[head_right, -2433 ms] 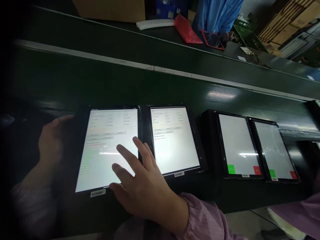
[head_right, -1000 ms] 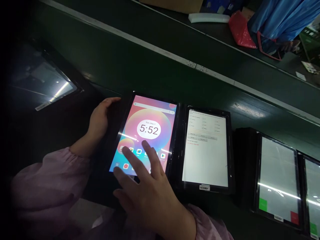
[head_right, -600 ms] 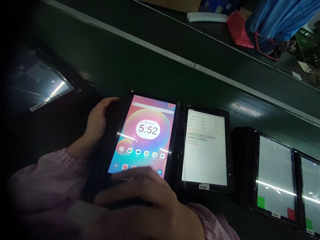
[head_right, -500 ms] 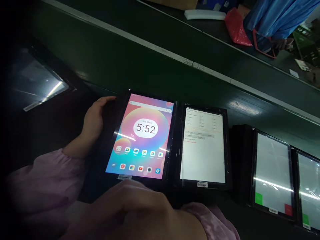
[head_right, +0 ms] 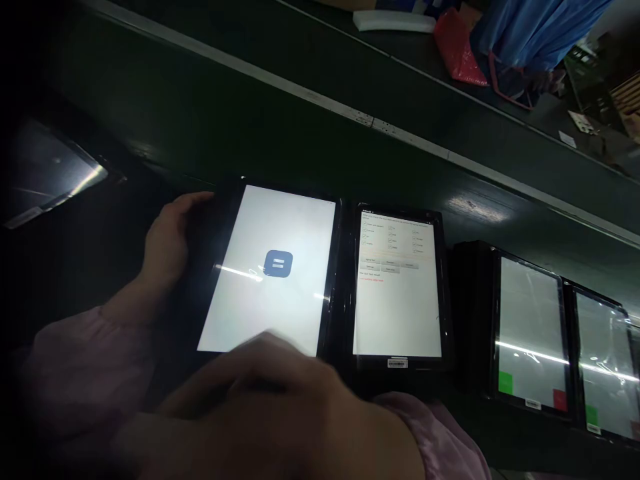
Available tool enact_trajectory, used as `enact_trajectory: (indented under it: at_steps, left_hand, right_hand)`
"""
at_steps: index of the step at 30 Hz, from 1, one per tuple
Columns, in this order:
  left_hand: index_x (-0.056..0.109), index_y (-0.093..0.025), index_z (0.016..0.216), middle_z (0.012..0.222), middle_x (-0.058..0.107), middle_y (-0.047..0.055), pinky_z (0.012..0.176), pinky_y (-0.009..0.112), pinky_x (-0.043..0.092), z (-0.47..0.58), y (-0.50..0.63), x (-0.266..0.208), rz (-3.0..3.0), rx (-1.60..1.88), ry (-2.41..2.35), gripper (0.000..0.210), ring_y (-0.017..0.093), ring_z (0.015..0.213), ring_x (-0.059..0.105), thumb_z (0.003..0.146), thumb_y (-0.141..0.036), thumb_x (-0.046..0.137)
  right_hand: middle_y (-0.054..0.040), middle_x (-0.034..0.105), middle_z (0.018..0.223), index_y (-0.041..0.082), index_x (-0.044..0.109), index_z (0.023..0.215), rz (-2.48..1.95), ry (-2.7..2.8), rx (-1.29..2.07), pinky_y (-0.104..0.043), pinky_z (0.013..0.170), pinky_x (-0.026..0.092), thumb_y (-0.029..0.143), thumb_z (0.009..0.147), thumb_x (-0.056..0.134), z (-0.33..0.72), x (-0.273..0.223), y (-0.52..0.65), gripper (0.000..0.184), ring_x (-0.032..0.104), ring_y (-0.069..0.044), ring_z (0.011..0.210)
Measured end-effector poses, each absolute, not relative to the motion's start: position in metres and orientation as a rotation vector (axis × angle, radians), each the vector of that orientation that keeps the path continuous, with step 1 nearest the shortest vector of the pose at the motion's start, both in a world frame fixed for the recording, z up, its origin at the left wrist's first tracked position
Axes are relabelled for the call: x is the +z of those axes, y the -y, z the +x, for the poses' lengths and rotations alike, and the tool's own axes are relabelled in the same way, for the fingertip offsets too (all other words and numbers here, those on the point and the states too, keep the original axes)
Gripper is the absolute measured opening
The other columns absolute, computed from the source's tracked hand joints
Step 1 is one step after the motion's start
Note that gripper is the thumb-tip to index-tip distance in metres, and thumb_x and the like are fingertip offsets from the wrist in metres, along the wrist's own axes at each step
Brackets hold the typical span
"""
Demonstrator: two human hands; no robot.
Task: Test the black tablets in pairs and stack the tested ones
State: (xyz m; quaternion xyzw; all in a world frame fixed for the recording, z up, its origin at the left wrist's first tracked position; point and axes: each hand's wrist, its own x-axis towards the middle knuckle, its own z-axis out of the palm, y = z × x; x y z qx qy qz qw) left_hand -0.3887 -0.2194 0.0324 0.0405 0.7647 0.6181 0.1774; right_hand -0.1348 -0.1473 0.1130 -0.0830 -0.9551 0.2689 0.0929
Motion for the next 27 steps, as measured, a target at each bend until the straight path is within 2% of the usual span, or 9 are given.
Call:
enact_trajectory:
  at_steps: [2,5,7,11,15,18,20,24,27]
  left_hand:
    - [0.073,-0.022,0.094,0.111,0.077,0.005,0.106,0.036,0.055,-0.39,0.22,0.032,0.116,1.736,-2.161,0.031,0.027,0.126,0.066,0.097,-0.015,0.043]
    - [0.075,-0.022,0.099,0.113,0.077,0.006,0.106,0.038,0.055,-0.388,0.223,0.031,0.13,1.729,-2.16,0.031,0.03,0.127,0.066,0.098,-0.021,0.045]
    - [0.076,-0.022,0.107,0.118,0.078,0.006,0.106,0.041,0.056,-0.384,0.227,0.032,0.136,1.713,-2.149,0.034,0.031,0.125,0.068,0.1,-0.025,0.044]
    - [0.076,-0.026,0.124,0.131,0.078,0.003,0.113,0.044,0.053,-0.373,0.237,0.035,0.217,1.71,-2.068,0.038,0.031,0.127,0.069,0.1,-0.033,0.047]
    - [0.077,-0.027,0.12,0.146,0.072,0.002,0.13,0.045,0.036,-0.369,0.242,0.036,0.26,1.766,-2.015,0.034,0.031,0.147,0.056,0.093,-0.034,0.058]
    - [0.078,-0.027,0.117,0.148,0.071,0.003,0.132,0.045,0.033,-0.37,0.242,0.034,0.262,1.774,-2.001,0.033,0.029,0.149,0.054,0.091,-0.033,0.059]
    - [0.079,-0.029,0.115,0.149,0.07,0.002,0.133,0.043,0.032,-0.371,0.242,0.033,0.313,1.771,-2.031,0.032,0.028,0.151,0.052,0.091,-0.032,0.059]
    - [0.081,-0.034,0.115,0.15,0.067,-0.001,0.134,0.045,0.031,-0.37,0.246,0.031,0.414,1.77,-2.051,0.03,0.03,0.152,0.05,0.091,-0.036,0.062]
    - [0.08,-0.037,0.118,0.159,0.059,-0.002,0.133,0.049,0.034,-0.37,0.25,0.031,0.46,1.676,-2.089,0.032,0.033,0.157,0.044,0.089,-0.038,0.067]
  right_hand:
    - [-0.0054,0.075,0.127,0.031,0.078,0.117,-0.329,2.743,0.664,-0.037,0.091,0.07,0.031,0.11,0.052,-0.144,0.114,0.131,0.027,0.074,-0.024,0.119]
    - [-0.0121,0.075,0.128,0.023,0.078,0.11,-0.527,2.587,0.3,-0.05,0.095,0.069,0.017,0.105,0.057,-0.155,0.101,0.107,0.022,0.068,-0.033,0.131]
    - [-0.0122,0.073,0.132,0.024,0.079,0.112,-0.581,2.566,0.198,-0.058,0.099,0.067,0.019,0.105,0.058,-0.159,0.089,0.098,0.022,0.062,-0.037,0.14]
    - [-0.0147,0.069,0.141,0.02,0.077,0.12,-0.567,2.605,0.228,-0.06,0.104,0.066,0.021,0.109,0.052,-0.164,0.075,0.099,0.027,0.055,-0.038,0.148]
    - [-0.0153,0.061,0.153,0.021,0.075,0.131,-0.57,2.664,0.256,-0.067,0.111,0.06,0.022,0.11,0.049,-0.172,0.071,0.109,0.033,0.044,-0.041,0.157]
    - [-0.0128,0.056,0.16,0.023,0.075,0.131,-0.551,2.704,0.299,-0.072,0.115,0.055,0.023,0.111,0.048,-0.175,0.069,0.111,0.034,0.036,-0.042,0.162]
    - [-0.0124,0.056,0.161,0.022,0.077,0.129,-0.547,2.694,0.316,-0.074,0.117,0.052,0.022,0.11,0.049,-0.175,0.068,0.11,0.034,0.034,-0.043,0.162]
    - [-0.0105,0.064,0.153,0.024,0.08,0.12,-0.618,2.611,0.289,-0.074,0.117,0.053,0.024,0.109,0.05,-0.174,0.066,0.108,0.032,0.041,-0.041,0.159]
    - [-0.0102,0.062,0.156,0.024,0.079,0.125,-0.597,2.614,0.268,-0.075,0.117,0.052,0.025,0.111,0.048,-0.175,0.065,0.109,0.034,0.04,-0.042,0.159]
